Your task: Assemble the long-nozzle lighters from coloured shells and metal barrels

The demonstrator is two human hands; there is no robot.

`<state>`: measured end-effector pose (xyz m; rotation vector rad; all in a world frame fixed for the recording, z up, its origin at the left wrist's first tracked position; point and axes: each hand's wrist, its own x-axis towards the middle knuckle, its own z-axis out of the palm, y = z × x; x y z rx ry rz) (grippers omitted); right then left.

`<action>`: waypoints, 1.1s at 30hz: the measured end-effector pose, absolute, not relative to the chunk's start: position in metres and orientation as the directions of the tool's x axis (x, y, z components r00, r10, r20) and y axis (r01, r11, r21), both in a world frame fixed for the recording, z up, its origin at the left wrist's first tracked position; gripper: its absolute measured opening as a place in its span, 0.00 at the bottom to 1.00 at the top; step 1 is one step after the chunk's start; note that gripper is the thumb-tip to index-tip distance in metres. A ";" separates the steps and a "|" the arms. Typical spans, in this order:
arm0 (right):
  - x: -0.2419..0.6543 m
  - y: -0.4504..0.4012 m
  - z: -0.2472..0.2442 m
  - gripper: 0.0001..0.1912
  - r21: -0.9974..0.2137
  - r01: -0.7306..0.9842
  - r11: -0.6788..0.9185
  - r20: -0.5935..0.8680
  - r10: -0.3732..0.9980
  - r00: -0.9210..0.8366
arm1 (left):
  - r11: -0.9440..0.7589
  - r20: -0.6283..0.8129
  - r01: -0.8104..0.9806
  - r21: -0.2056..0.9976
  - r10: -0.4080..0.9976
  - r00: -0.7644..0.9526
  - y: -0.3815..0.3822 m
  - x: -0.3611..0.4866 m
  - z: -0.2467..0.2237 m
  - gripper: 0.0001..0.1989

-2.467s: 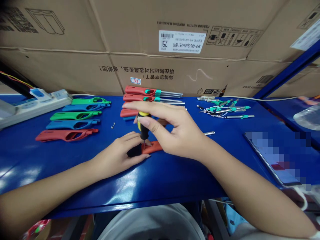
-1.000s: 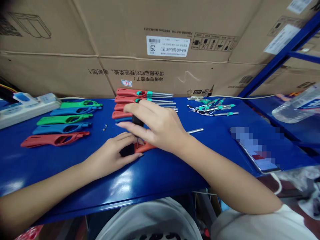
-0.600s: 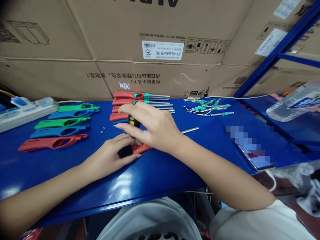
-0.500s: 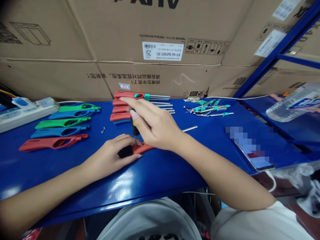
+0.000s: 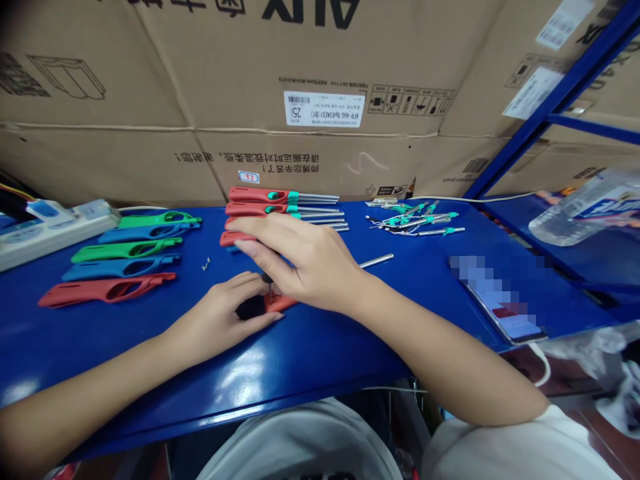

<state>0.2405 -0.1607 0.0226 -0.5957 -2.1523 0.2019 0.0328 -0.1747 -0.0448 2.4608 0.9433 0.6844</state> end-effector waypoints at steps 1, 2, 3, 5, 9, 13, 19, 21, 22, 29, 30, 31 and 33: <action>0.241 -0.162 0.024 0.17 -0.403 0.300 0.864 0.679 0.502 -0.535 | -0.682 0.292 0.502 0.532 0.704 0.647 -0.175 0.033 -0.044 0.09; 0.241 -0.163 0.025 0.19 -0.461 0.258 0.849 0.637 0.518 -0.570 | -0.682 0.291 0.506 0.529 0.705 0.646 -0.175 0.032 -0.044 0.09; 0.242 -0.163 0.026 0.21 -0.503 0.221 0.836 0.601 0.522 -0.605 | -0.682 0.293 0.507 0.526 0.706 0.645 -0.175 0.032 -0.044 0.09; 0.242 -0.164 0.028 0.21 -0.509 0.198 0.838 0.587 0.506 -0.632 | -0.684 0.294 0.508 0.523 0.705 0.646 -0.174 0.032 -0.046 0.08; 0.239 -0.165 0.024 0.16 -0.330 0.342 0.880 0.681 0.473 -0.560 | -0.672 0.272 0.534 0.513 0.717 0.642 -0.175 0.032 -0.049 0.11; 0.235 -0.166 0.020 0.19 -0.347 0.353 0.869 0.697 0.491 -0.522 | -0.672 0.289 0.525 0.522 0.718 0.633 -0.175 0.032 -0.048 0.10; 0.236 -0.164 0.023 0.16 -0.531 0.241 0.813 0.619 0.565 -0.545 | -0.693 0.315 0.486 0.532 0.695 0.646 -0.175 0.033 -0.045 0.12; 0.237 -0.162 0.020 0.16 -0.414 0.337 0.845 0.692 0.533 -0.486 | -0.694 0.306 0.491 0.527 0.693 0.652 -0.175 0.032 -0.046 0.15; 0.238 -0.162 0.017 0.18 -0.353 0.382 0.854 0.728 0.507 -0.462 | -0.693 0.300 0.498 0.521 0.695 0.653 -0.175 0.032 -0.046 0.15; 0.237 -0.165 0.019 0.06 -0.426 0.229 0.875 0.707 0.480 -0.520 | -0.696 0.300 0.501 0.515 0.694 0.655 -0.175 0.032 -0.046 0.12; 0.237 -0.166 0.020 0.06 -0.478 0.196 0.856 0.668 0.499 -0.552 | -0.697 0.301 0.497 0.518 0.692 0.657 -0.176 0.032 -0.046 0.12; 0.237 -0.167 0.022 0.06 -0.517 0.189 0.835 0.635 0.522 -0.569 | -0.696 0.298 0.494 0.521 0.691 0.658 -0.176 0.033 -0.045 0.13; 0.237 -0.168 0.023 0.06 -0.528 0.227 0.818 0.642 0.560 -0.524 | -0.686 0.282 0.499 0.530 0.697 0.659 -0.177 0.033 -0.043 0.13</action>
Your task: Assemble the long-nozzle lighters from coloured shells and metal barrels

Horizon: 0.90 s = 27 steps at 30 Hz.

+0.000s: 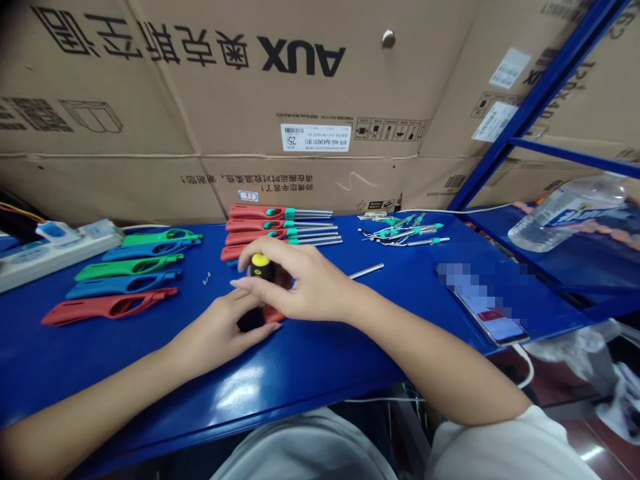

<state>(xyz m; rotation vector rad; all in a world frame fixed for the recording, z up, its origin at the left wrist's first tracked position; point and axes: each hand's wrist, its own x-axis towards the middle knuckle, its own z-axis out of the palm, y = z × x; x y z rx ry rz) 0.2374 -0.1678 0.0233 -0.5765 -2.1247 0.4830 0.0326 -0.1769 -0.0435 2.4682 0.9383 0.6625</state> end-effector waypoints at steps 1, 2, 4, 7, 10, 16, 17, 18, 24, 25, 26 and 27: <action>0.239 -0.168 0.024 0.06 -0.505 0.261 0.823 0.682 0.565 -0.465 | -0.678 0.269 0.504 0.535 0.702 0.659 -0.177 0.032 -0.042 0.13; 0.241 -0.167 0.024 0.06 -0.474 0.302 0.827 0.733 0.560 -0.386 | -0.670 0.256 0.511 0.539 0.708 0.658 -0.177 0.032 -0.041 0.12; 0.249 -0.163 0.028 0.06 -0.421 0.402 0.813 0.822 0.529 -0.208 | -0.664 0.233 0.524 0.534 0.711 0.664 -0.177 0.030 -0.037 0.11; 0.273 -0.152 0.037 0.09 -0.313 0.632 0.709 0.904 0.425 -0.029 | -0.665 0.193 0.556 0.499 0.711 0.676 -0.176 0.027 -0.031 0.14; 0.305 -0.134 0.044 0.10 -0.246 0.834 0.493 0.876 0.482 -0.027 | -0.668 0.160 0.600 0.440 0.716 0.680 -0.176 0.025 -0.028 0.16; 0.355 -0.099 0.034 0.07 -0.314 0.919 0.238 0.689 0.723 0.048 | -0.691 0.168 0.590 0.418 0.697 0.697 -0.177 0.025 -0.035 0.19; 0.359 -0.094 0.030 0.06 -0.317 0.923 0.219 0.666 0.744 0.052 | -0.695 0.174 0.583 0.421 0.692 0.700 -0.177 0.025 -0.037 0.19; 0.362 -0.091 0.026 0.06 -0.311 0.927 0.209 0.643 0.765 0.044 | -0.699 0.180 0.577 0.423 0.689 0.702 -0.176 0.025 -0.039 0.19; 0.364 -0.079 0.011 0.06 -0.222 0.957 0.186 0.461 0.885 -0.065 | -0.707 0.202 0.564 0.426 0.682 0.703 -0.173 0.025 -0.043 0.17; 0.364 -0.078 0.010 0.08 -0.207 0.964 0.168 0.425 0.903 -0.066 | -0.708 0.202 0.564 0.425 0.682 0.703 -0.173 0.024 -0.043 0.17; 0.363 -0.077 0.008 0.09 -0.195 0.969 0.149 0.387 0.920 -0.064 | -0.708 0.202 0.566 0.422 0.682 0.703 -0.173 0.023 -0.042 0.18; 0.364 -0.076 0.006 0.10 -0.185 0.974 0.134 0.347 0.936 -0.063 | -0.708 0.201 0.568 0.420 0.683 0.702 -0.174 0.023 -0.042 0.18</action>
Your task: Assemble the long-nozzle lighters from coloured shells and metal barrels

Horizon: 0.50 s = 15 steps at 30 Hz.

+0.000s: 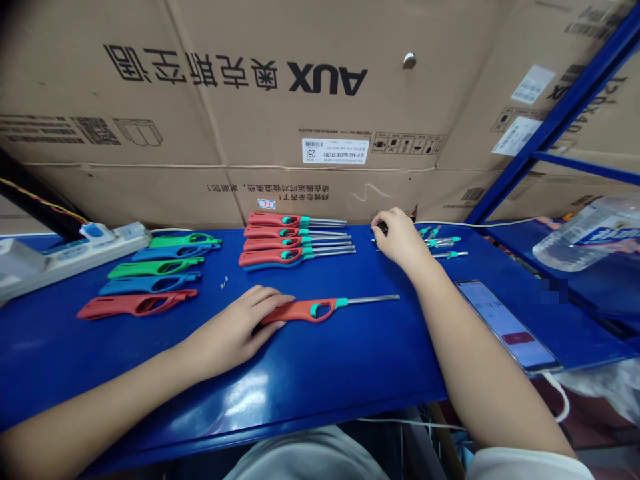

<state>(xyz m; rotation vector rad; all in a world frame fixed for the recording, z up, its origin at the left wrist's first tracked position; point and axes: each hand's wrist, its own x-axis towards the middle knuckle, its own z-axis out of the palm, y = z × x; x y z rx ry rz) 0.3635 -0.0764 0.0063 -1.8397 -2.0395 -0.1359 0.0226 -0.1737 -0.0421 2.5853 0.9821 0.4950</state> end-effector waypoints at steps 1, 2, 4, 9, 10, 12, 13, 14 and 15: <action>0.364 -0.076 0.004 0.11 -0.177 0.976 0.124 0.305 0.950 -0.065 | -0.708 0.202 0.569 0.419 0.683 0.701 -0.174 0.022 -0.042 0.18; 0.364 -0.076 0.000 0.12 -0.172 0.978 0.117 0.263 0.962 -0.068 | -0.710 0.206 0.566 0.420 0.682 0.702 -0.174 0.021 -0.042 0.18; 0.365 -0.075 -0.008 0.13 -0.162 0.981 0.103 0.170 0.983 -0.075 | -0.720 0.219 0.549 0.425 0.670 0.709 -0.173 0.021 -0.042 0.19; 0.367 -0.075 -0.023 0.19 -0.129 0.989 0.073 0.005 0.997 -0.073 | -0.752 0.228 0.511 0.417 0.630 0.742 -0.173 0.023 -0.043 0.19; 0.367 -0.076 -0.023 0.20 -0.124 0.990 0.071 -0.006 0.997 -0.072 | -0.755 0.228 0.510 0.412 0.628 0.744 -0.173 0.023 -0.042 0.19; 0.366 -0.076 -0.023 0.19 -0.116 0.990 0.076 -0.010 0.997 -0.078 | -0.760 0.232 0.509 0.405 0.624 0.746 -0.173 0.023 -0.042 0.19; 0.365 -0.076 -0.022 0.18 -0.113 0.990 0.085 0.000 0.996 -0.086 | -0.762 0.235 0.507 0.402 0.621 0.748 -0.173 0.023 -0.042 0.19; 0.363 -0.076 -0.021 0.17 -0.112 0.989 0.099 0.019 0.995 -0.097 | -0.765 0.237 0.505 0.400 0.618 0.749 -0.172 0.023 -0.041 0.19; 0.361 -0.076 -0.020 0.17 -0.113 0.987 0.117 0.047 0.993 -0.112 | -0.767 0.239 0.503 0.398 0.616 0.750 -0.172 0.022 -0.041 0.19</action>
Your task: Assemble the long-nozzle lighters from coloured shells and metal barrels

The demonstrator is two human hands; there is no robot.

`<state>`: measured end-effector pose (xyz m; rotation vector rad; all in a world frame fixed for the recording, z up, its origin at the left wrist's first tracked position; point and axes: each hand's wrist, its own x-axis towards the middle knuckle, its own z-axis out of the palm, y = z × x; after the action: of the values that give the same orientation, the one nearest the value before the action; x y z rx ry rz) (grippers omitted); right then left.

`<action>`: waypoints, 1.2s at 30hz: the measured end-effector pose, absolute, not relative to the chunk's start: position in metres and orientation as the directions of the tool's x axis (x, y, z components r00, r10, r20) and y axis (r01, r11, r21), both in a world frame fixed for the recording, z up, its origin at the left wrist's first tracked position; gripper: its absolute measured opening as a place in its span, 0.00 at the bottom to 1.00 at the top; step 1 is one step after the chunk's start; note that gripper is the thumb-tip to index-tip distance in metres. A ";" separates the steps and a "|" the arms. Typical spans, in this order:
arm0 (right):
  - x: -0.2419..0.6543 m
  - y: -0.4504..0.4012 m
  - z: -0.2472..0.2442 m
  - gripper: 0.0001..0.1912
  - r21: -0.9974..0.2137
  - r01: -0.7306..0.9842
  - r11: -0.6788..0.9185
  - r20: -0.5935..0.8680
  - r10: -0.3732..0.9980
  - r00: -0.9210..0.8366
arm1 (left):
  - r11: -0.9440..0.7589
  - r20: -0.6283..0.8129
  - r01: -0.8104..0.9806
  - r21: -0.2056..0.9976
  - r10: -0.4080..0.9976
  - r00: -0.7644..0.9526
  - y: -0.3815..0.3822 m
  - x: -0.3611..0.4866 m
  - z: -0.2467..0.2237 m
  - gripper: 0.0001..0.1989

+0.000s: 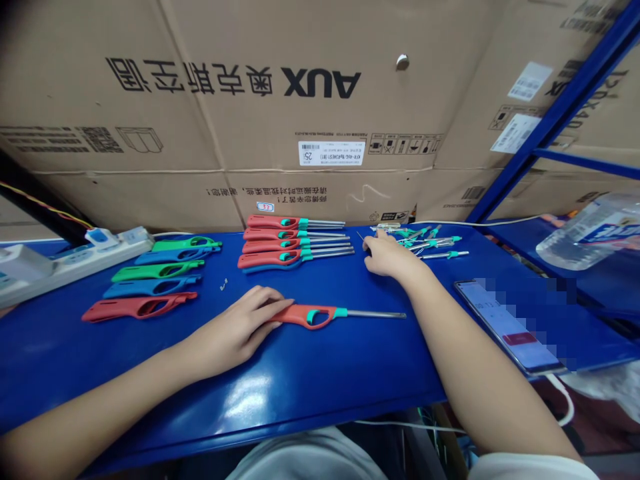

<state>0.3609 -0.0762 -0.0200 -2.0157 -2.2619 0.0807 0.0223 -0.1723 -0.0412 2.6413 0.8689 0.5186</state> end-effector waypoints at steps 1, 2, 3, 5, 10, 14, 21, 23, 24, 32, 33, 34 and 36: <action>0.358 -0.076 -0.019 0.18 -0.118 0.983 0.140 0.079 0.988 -0.131 | -0.769 0.240 0.503 0.395 0.615 0.752 -0.172 0.022 -0.041 0.19; 0.355 -0.076 -0.019 0.19 -0.125 0.978 0.166 0.112 0.982 -0.152 | -0.769 0.238 0.504 0.393 0.614 0.753 -0.172 0.022 -0.041 0.19; 0.351 -0.076 -0.019 0.21 -0.134 0.972 0.194 0.141 0.974 -0.175 | -0.770 0.235 0.505 0.390 0.614 0.754 -0.172 0.022 -0.041 0.19; 0.344 -0.077 -0.021 0.24 -0.154 0.956 0.250 0.184 0.958 -0.221 | -0.773 0.233 0.508 0.381 0.612 0.756 -0.172 0.023 -0.041 0.19; 0.338 -0.078 -0.024 0.24 -0.205 0.921 0.331 0.249 0.928 -0.278 | -0.793 0.289 0.506 0.340 0.600 0.746 -0.166 0.017 -0.032 0.19; 0.342 -0.077 -0.016 0.21 -0.275 0.906 0.321 0.356 0.909 -0.214 | -0.766 0.409 0.561 0.315 0.643 0.648 -0.157 0.005 -0.014 0.19; 0.338 -0.086 0.007 0.15 -0.437 0.849 0.297 0.432 0.897 -0.092 | -0.642 0.361 0.587 0.493 0.765 0.533 -0.152 0.004 -0.006 0.17; 0.338 -0.093 0.015 0.22 -0.521 0.804 0.288 0.315 0.940 -0.132 | -0.627 0.398 0.605 0.491 0.779 0.484 -0.149 0.007 -0.005 0.16; 0.338 -0.097 0.018 0.26 -0.549 0.790 0.272 0.242 0.957 -0.161 | -0.627 0.426 0.618 0.474 0.778 0.463 -0.147 0.007 -0.004 0.16; 0.347 -0.105 0.028 0.16 -0.544 0.747 0.382 0.086 0.911 -0.403 | -0.561 0.507 0.679 0.474 0.804 0.311 -0.117 -0.008 0.023 0.17; 0.348 -0.103 0.026 0.15 -0.555 0.733 0.392 0.090 0.905 -0.416 | -0.565 0.503 0.668 0.485 0.805 0.316 -0.111 -0.011 0.025 0.18; 0.348 -0.100 0.023 0.14 -0.555 0.728 0.403 0.114 0.903 -0.414 | -0.561 0.485 0.655 0.506 0.813 0.322 -0.105 -0.014 0.026 0.19; 0.349 -0.091 0.013 0.13 -0.510 0.738 0.442 0.235 0.897 -0.375 | -0.551 0.433 0.606 0.573 0.832 0.347 -0.090 -0.019 0.024 0.20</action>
<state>0.3487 -0.0910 0.0128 -1.3717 -2.2198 0.4427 -0.0190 -0.0896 0.0239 2.3031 1.2768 1.0193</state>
